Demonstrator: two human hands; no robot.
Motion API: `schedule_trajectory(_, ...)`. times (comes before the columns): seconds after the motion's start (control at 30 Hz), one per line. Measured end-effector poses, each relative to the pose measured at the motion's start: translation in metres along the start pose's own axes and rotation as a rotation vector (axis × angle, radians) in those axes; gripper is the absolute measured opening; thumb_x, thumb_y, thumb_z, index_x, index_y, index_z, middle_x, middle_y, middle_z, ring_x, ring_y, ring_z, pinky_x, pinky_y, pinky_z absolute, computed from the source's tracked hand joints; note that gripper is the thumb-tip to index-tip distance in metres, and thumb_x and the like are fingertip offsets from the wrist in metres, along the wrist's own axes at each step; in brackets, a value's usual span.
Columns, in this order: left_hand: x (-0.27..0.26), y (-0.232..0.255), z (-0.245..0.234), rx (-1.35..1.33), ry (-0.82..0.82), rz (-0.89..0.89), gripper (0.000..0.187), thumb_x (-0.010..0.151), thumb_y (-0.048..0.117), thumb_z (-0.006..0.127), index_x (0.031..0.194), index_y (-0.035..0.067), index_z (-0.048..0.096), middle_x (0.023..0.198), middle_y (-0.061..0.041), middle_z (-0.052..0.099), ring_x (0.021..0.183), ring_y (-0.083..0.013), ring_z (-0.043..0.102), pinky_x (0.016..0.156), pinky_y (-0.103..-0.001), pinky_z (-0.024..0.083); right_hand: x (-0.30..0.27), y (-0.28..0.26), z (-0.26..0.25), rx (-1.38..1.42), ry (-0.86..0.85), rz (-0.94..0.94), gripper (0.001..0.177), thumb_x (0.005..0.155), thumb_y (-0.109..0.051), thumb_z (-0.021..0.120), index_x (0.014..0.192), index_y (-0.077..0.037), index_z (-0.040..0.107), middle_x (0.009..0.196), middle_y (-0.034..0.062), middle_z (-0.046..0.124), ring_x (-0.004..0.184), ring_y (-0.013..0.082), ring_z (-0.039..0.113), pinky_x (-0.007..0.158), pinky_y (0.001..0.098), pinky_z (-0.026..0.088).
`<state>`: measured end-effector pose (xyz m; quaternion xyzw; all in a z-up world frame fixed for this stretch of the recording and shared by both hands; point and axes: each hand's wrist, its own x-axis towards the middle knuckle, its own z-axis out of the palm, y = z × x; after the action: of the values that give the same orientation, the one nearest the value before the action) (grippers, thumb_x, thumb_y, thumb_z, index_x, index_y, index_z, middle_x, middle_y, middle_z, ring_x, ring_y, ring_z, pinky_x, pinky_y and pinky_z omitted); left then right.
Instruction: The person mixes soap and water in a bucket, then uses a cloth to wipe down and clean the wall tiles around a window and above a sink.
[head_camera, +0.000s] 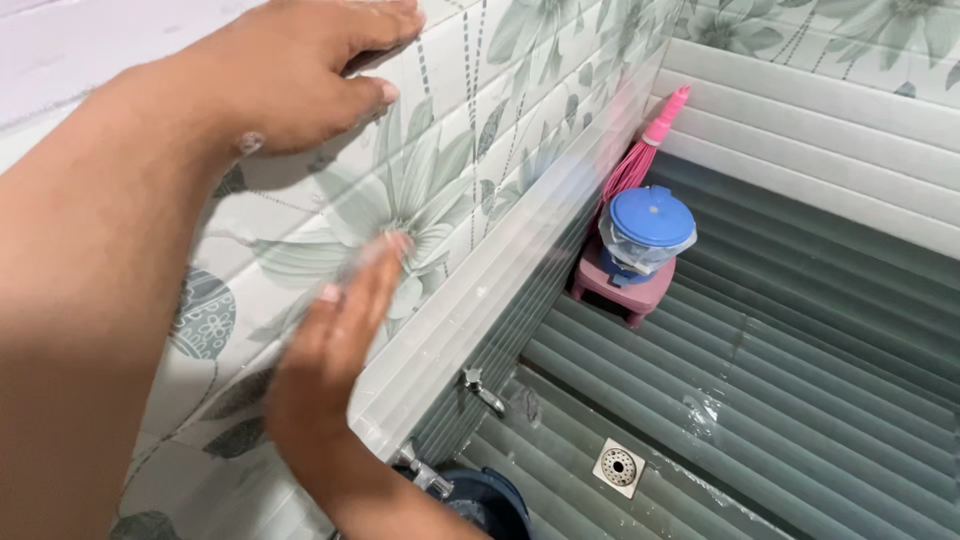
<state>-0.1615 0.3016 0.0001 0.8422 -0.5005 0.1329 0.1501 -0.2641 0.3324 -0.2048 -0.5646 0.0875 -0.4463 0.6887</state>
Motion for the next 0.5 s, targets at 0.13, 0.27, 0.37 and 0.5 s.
schedule_trajectory(0.13, -0.01, -0.005, -0.004, -0.087, 0.037, -0.019, 0.053, 0.096, 0.023, 0.065, 0.145, 0.007, 0.056, 0.143, -0.015, 0.062, 0.126, -0.0315, 0.061, 0.104, -0.038, 0.045, 0.061, -0.022, 0.011, -0.114, -0.034, -0.42, 0.056, 0.117, -0.021, 0.028, 0.167, 0.005, 0.024, 0.173, 0.0244, 0.021, 0.166, 0.0362, 0.017, 0.143, 0.0423, 0.009)
schedule_trajectory(0.27, -0.015, -0.009, -0.005, 0.009, 0.074, 0.089, 0.053, 0.098, 0.024, 0.067, 0.144, 0.001, 0.057, 0.146, -0.019, 0.058, 0.131, -0.0341, 0.057, 0.109, -0.038, 0.041, 0.134, -0.006, 0.003, -0.017, 0.316, -0.141, 0.05, 0.109, -0.015, 0.037, 0.153, 0.008, 0.04, 0.166, 0.0226, 0.036, 0.157, 0.0329, 0.031, 0.13, 0.0429, 0.02)
schedule_trajectory(0.37, -0.018, -0.003, -0.007, -0.058, 0.067, 0.0, 0.053, 0.096, 0.026, 0.065, 0.144, 0.003, 0.056, 0.149, -0.015, 0.056, 0.133, -0.0309, 0.056, 0.109, -0.036, 0.041, 0.113, -0.004, 0.005, -0.098, 0.234, -0.129, 0.051, 0.111, -0.017, 0.034, 0.156, 0.008, 0.034, 0.167, 0.0232, 0.029, 0.157, 0.0374, 0.026, 0.128, 0.0447, 0.018)
schedule_trajectory(0.5, -0.022, 0.003, -0.011, -0.098, 0.045, -0.203, 0.051, 0.098, 0.032, 0.061, 0.144, 0.012, 0.059, 0.151, -0.006, 0.057, 0.132, -0.0275, 0.058, 0.11, -0.035, 0.043, 0.046, 0.0, 0.002, -0.198, -0.175, -0.693, 0.051, 0.117, -0.015, 0.04, 0.163, 0.003, 0.028, 0.168, 0.0215, 0.027, 0.161, 0.0421, 0.026, 0.137, 0.0489, 0.02)
